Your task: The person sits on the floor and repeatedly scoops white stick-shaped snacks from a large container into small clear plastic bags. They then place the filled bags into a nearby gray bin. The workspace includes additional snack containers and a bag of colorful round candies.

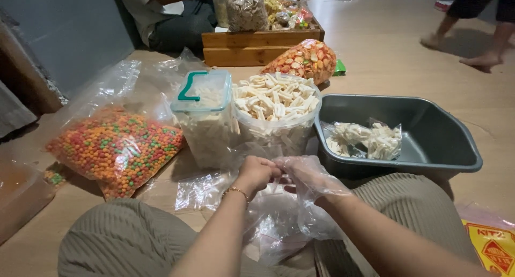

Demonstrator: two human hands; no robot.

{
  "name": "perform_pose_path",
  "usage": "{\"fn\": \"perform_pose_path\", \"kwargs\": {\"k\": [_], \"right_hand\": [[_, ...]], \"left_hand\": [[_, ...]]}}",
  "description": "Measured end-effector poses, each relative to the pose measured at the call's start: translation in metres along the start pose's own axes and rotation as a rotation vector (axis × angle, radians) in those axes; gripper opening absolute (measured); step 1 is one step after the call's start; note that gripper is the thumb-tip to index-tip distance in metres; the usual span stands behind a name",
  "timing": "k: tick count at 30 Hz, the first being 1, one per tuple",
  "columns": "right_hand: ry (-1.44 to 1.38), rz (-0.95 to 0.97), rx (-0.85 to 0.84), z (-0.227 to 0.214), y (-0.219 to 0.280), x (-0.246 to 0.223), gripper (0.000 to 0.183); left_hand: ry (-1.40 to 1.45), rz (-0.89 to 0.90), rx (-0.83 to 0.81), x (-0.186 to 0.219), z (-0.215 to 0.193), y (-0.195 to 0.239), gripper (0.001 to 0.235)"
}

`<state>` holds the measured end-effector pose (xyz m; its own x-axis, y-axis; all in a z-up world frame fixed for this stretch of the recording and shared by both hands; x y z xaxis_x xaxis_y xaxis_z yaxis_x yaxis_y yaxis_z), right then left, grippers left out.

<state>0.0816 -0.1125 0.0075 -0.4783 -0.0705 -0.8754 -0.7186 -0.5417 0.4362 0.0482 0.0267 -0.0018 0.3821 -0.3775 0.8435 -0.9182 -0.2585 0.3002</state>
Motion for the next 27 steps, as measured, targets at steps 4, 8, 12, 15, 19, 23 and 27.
{"fn": "perform_pose_path", "kwargs": {"k": [4, 8, 12, 15, 19, 23, 27], "right_hand": [[-0.029, 0.072, 0.006, 0.000, 0.002, 0.002, 0.018], [-0.021, 0.016, -0.053, 0.001, 0.001, 0.003, 0.039], [0.033, 0.005, -0.093, -0.003, -0.008, 0.000, 0.043], [0.011, 0.021, -0.054, -0.004, -0.009, 0.004, 0.034], [-0.003, 0.042, -0.057, -0.002, -0.014, 0.011, 0.031], [-0.015, 0.094, -0.017, 0.010, 0.005, -0.001, 0.025], [-0.018, 0.115, -0.064, -0.018, -0.039, 0.020, 0.032]], "left_hand": [[0.111, -0.013, -0.093, -0.005, -0.001, -0.002, 0.023], [0.060, -0.014, -0.041, -0.018, -0.002, -0.022, 0.017], [0.061, 0.004, -0.007, -0.005, -0.011, -0.005, 0.021], [0.063, 0.032, 0.000, -0.006, -0.008, -0.005, 0.017], [0.003, 0.052, 0.020, -0.015, -0.004, -0.018, 0.020], [0.001, 0.062, 0.036, 0.000, -0.005, -0.002, 0.024], [0.067, 0.086, 0.037, 0.003, -0.004, -0.008, 0.020]]}}
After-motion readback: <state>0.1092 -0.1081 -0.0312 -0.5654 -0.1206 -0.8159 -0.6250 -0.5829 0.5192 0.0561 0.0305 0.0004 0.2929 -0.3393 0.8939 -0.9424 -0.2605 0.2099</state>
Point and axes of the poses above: each hand's wrist, its own y-axis away from the middle knuckle, its own z-axis out of the palm, x = y × z, the point moved 6 cm from there along -y, towards the middle knuckle, and after that the axes turned 13 degrees about -x, right-handed, at the moved point
